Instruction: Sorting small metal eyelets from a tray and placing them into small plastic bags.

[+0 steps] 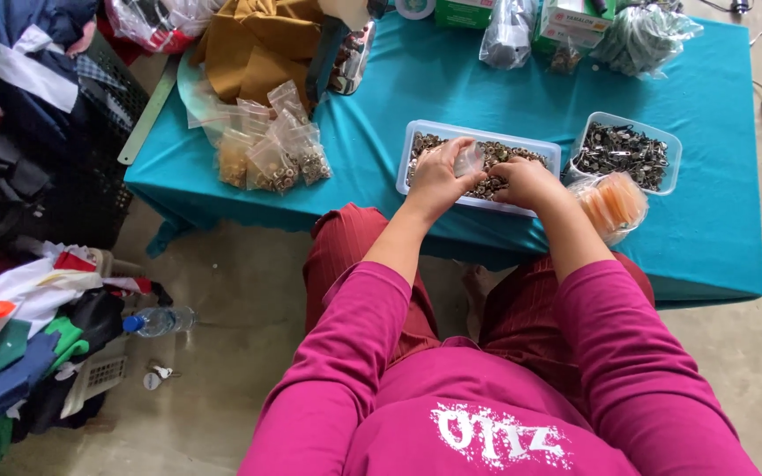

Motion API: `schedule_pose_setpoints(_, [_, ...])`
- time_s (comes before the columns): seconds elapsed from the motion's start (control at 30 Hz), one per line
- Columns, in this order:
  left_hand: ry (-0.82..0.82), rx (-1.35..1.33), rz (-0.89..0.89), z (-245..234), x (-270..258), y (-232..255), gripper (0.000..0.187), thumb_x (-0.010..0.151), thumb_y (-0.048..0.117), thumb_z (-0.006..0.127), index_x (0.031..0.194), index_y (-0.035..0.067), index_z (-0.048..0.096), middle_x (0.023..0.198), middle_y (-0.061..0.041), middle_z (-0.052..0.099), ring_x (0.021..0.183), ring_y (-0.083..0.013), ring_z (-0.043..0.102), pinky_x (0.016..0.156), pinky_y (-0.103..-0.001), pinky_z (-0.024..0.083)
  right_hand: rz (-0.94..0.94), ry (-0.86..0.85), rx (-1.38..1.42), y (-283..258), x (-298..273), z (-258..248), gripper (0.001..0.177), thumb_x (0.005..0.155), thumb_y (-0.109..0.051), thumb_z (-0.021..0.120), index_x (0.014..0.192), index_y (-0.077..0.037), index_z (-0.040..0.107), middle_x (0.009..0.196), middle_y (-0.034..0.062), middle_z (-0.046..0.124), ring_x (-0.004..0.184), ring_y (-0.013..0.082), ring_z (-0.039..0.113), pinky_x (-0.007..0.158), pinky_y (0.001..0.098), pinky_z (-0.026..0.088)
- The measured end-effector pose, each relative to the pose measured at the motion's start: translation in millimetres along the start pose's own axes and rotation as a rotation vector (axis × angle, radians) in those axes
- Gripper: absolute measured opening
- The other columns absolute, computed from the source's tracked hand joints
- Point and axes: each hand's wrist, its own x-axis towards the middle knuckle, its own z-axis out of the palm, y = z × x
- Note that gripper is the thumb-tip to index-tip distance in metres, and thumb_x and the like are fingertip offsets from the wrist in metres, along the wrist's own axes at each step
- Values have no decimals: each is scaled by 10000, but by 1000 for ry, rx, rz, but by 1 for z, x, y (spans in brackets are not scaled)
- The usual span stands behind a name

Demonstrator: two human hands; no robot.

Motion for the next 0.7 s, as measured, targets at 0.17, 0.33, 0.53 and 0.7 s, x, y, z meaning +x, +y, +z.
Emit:
schedule_pose_setpoints(0.17, [-48, 88, -35, 5, 0, -2, 634, 834, 500, 827, 1376, 300, 566, 1304, -58, 716, 1386, -273, 561, 1258, -603, 216, 15, 154, 90, 17, 21, 30, 362, 872, -183, 766, 1227, -254, 758, 1243, 96, 675, 1119, 405, 673, 878, 495, 611])
schedule_pose_setpoints(0.33, [-36, 141, -32, -1, -3, 3, 614, 834, 462, 836, 1355, 293, 561, 1265, -85, 724, 1392, -286, 554, 1255, -621, 214, 48, 261, 253, 37, 28, 43, 225, 875, -101, 729, 1054, -216, 801, 1114, 70, 730, 1049, 343, 713, 871, 449, 604])
schedule_pose_setpoints(0.53, [-20, 149, -24, 10, 1, -3, 611, 828, 493, 835, 1345, 306, 567, 1253, -69, 725, 1391, -272, 552, 1260, -597, 226, 258, 389, 1135, 30, 2, 29, 342, 788, 1, 714, 1099, -124, 781, 900, 194, 718, 718, 244, 743, 633, 341, 666])
schedule_pose_setpoints(0.7, [-22, 147, -18, 12, 3, -5, 620, 828, 496, 838, 1348, 302, 560, 1255, -69, 724, 1395, -271, 548, 1262, -600, 220, 283, 211, 2057, 25, -7, 24, 256, 881, 40, 691, 1115, -62, 681, 1121, 152, 745, 1008, 239, 762, 880, 413, 685])
